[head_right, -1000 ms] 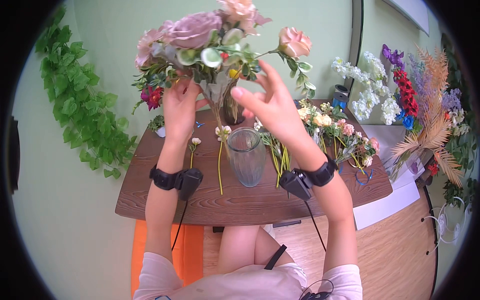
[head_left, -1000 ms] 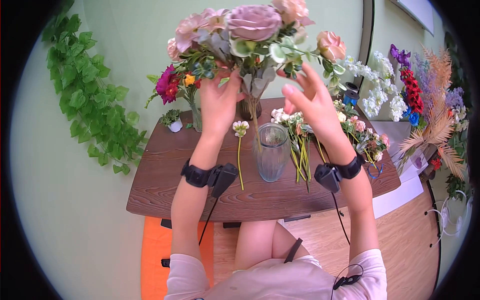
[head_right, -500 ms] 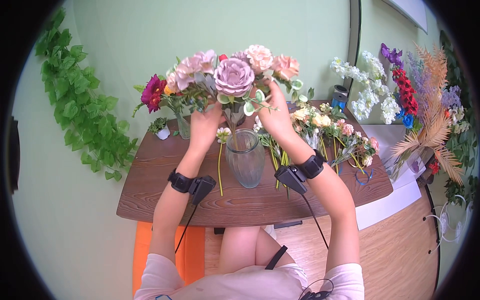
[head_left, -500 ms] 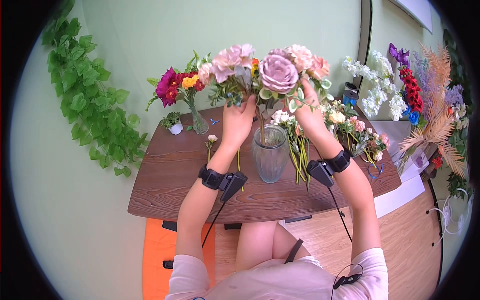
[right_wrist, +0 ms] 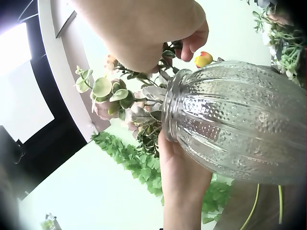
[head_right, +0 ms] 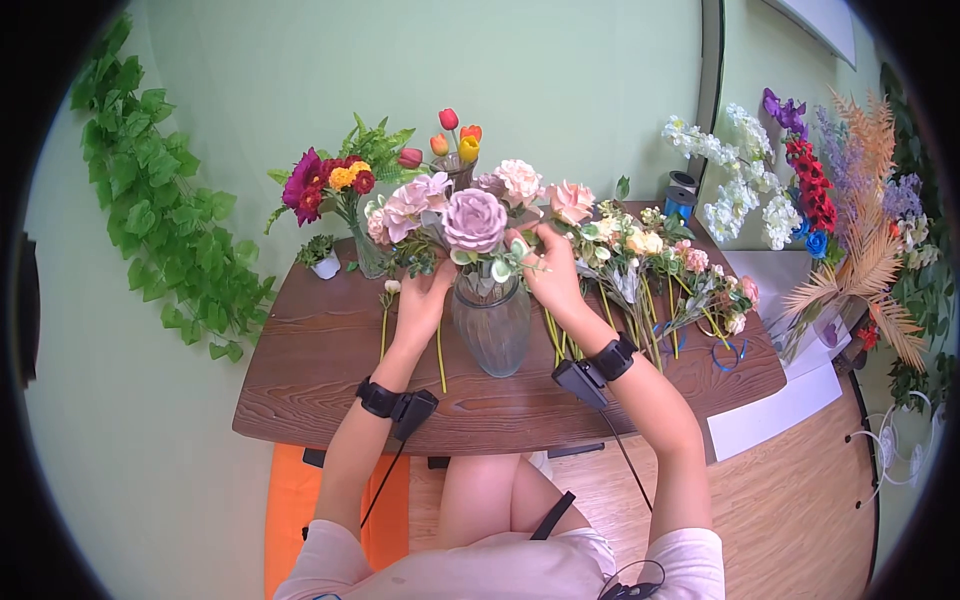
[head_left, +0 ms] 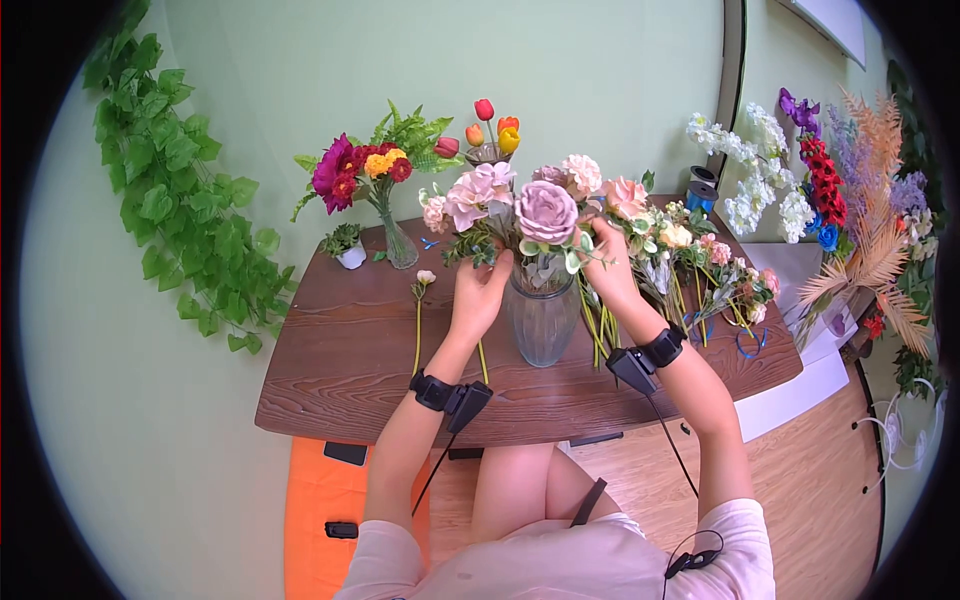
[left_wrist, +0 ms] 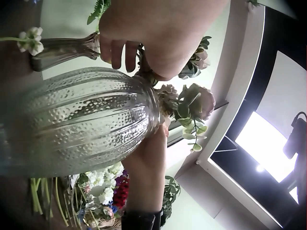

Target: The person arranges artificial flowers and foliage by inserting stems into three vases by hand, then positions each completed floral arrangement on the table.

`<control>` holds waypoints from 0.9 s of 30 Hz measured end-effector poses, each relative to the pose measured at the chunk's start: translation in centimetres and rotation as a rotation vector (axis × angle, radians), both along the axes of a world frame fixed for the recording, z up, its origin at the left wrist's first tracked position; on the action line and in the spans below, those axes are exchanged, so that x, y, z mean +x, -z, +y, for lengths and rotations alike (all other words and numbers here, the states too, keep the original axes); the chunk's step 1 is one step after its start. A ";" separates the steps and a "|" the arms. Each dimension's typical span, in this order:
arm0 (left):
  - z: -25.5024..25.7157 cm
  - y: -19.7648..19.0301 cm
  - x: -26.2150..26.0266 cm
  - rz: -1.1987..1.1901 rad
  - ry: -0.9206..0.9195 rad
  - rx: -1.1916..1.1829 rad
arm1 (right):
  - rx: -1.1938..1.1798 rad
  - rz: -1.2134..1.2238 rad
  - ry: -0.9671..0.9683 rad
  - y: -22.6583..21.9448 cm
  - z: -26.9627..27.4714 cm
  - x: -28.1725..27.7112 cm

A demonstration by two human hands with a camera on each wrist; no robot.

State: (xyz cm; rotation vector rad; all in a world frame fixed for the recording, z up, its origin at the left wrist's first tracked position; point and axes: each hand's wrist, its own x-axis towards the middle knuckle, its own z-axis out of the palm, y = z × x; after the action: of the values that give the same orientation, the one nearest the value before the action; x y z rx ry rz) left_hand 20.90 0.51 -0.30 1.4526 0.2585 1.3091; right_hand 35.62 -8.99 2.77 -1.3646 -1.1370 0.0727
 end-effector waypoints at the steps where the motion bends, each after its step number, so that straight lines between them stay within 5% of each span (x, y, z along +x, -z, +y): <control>1: 0.0 0.0 -0.3 0.028 0.008 0.009 | -0.001 0.000 -0.001 0.2 0.1 0.1; 5: -0.2 -0.4 -1.3 0.308 -0.062 0.050 | 0.088 0.104 -0.077 1.2 1.3 1.0; 12: 0.0 1.0 -1.8 0.489 -0.198 0.380 | 0.078 -0.228 0.014 1.8 1.0 1.6; 14: 1.7 3.6 -1.4 0.426 -0.289 0.792 | 0.089 -0.191 -0.063 3.5 2.2 2.8; 15: 1.4 3.9 -1.2 0.426 -0.285 0.793 | 0.100 -0.154 -0.140 3.7 2.5 2.9; 17: 0.7 4.5 -0.6 0.051 0.215 0.128 | 0.072 -0.107 -0.147 4.1 2.5 3.1; 23: -1.8 2.7 -2.6 0.164 0.373 -0.036 | 0.104 -0.185 -0.079 3.2 1.2 1.6; 25: -1.9 2.2 -2.8 0.238 0.299 0.190 | 0.118 -0.225 -0.069 3.3 1.0 1.4; 27: -3.6 1.1 -3.0 0.155 0.350 -0.034 | 0.155 -0.255 -0.100 4.9 2.5 2.4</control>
State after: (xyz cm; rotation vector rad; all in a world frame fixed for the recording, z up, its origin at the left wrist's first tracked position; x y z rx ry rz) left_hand 17.86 -3.09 -1.43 1.4940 0.1192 0.9084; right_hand 38.00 -6.44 -2.11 -1.2019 -1.3950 -0.1185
